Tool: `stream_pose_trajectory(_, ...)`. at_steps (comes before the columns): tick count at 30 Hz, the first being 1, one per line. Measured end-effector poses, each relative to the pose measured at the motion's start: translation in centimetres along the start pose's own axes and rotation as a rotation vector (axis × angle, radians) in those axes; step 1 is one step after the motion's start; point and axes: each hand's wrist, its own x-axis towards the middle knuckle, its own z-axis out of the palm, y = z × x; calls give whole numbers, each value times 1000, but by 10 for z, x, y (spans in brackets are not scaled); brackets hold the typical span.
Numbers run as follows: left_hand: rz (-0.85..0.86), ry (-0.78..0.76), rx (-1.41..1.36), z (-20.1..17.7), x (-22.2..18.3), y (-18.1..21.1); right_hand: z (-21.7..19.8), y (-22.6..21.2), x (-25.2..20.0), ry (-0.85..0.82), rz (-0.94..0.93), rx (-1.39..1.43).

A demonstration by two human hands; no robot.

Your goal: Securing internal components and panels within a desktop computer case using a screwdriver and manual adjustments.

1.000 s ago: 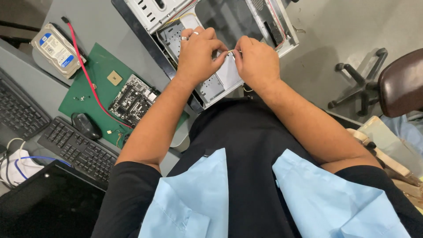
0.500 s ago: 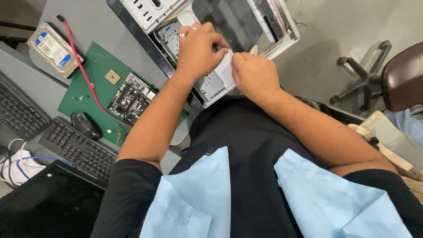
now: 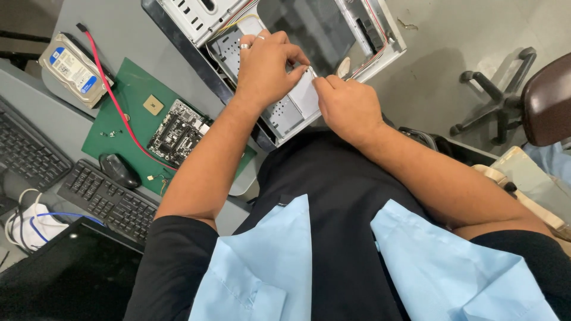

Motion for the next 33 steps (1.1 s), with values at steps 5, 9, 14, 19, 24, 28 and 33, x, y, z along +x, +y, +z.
stream_pose_trajectory(5,138,54,159,7,2,-11,0,7,-10,17,-34,4)
stream_pose_trajectory(9,214,43,262,7,3,-9,-4,10,-16,-61,-83,44)
stream_pose_trajectory(14,268,81,301,10,2,-7,-5,16,-29,-175,-130,22)
stream_pose_trajectory(19,338,142,353,9,2,-8,-19,20,-37,-206,-83,29)
stream_pose_trajectory(24,341,63,292,6,3,-6,-20,23,-37,-186,15,37)
stream_pose_trajectory(28,424,25,209,2,5,-7,-21,31,-34,-95,67,22)
stream_pose_trajectory(33,415,27,312,1,2,4,-19,44,-31,-118,271,223)
